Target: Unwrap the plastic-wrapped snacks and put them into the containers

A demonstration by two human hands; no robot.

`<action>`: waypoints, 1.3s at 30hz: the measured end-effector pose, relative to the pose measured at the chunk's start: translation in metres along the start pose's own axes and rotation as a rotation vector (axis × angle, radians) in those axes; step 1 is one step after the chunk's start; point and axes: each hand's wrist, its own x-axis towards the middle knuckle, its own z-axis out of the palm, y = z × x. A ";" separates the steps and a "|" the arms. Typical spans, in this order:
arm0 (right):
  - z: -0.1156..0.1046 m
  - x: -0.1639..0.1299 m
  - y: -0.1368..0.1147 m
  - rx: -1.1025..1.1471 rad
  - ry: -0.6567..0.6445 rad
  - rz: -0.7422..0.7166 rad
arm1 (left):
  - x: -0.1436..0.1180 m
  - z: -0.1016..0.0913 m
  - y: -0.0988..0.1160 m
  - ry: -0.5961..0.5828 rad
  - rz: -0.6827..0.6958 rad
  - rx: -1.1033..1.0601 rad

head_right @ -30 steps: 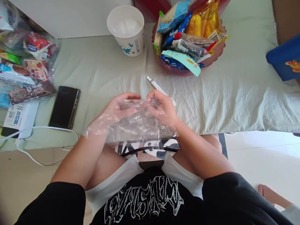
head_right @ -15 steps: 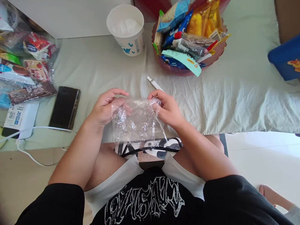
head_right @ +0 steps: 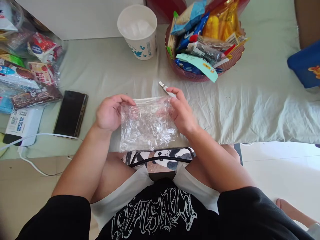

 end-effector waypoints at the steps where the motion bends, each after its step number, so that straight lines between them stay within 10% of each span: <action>1: 0.001 -0.001 0.002 -0.002 0.003 0.004 | 0.001 -0.002 -0.003 0.016 0.032 0.047; 14: 0.005 0.002 0.008 0.120 0.090 -0.023 | 0.001 0.012 -0.014 0.004 -0.076 0.062; 24: -0.011 -0.012 -0.017 -0.745 0.188 -0.735 | -0.012 -0.008 0.004 0.142 0.805 0.715; 34: -0.021 -0.006 0.010 -1.128 -0.011 -0.626 | -0.015 -0.038 -0.013 -0.127 0.527 1.120; 39: -0.015 -0.010 0.006 -1.105 -0.022 -0.663 | -0.016 -0.031 -0.011 -0.018 0.555 1.011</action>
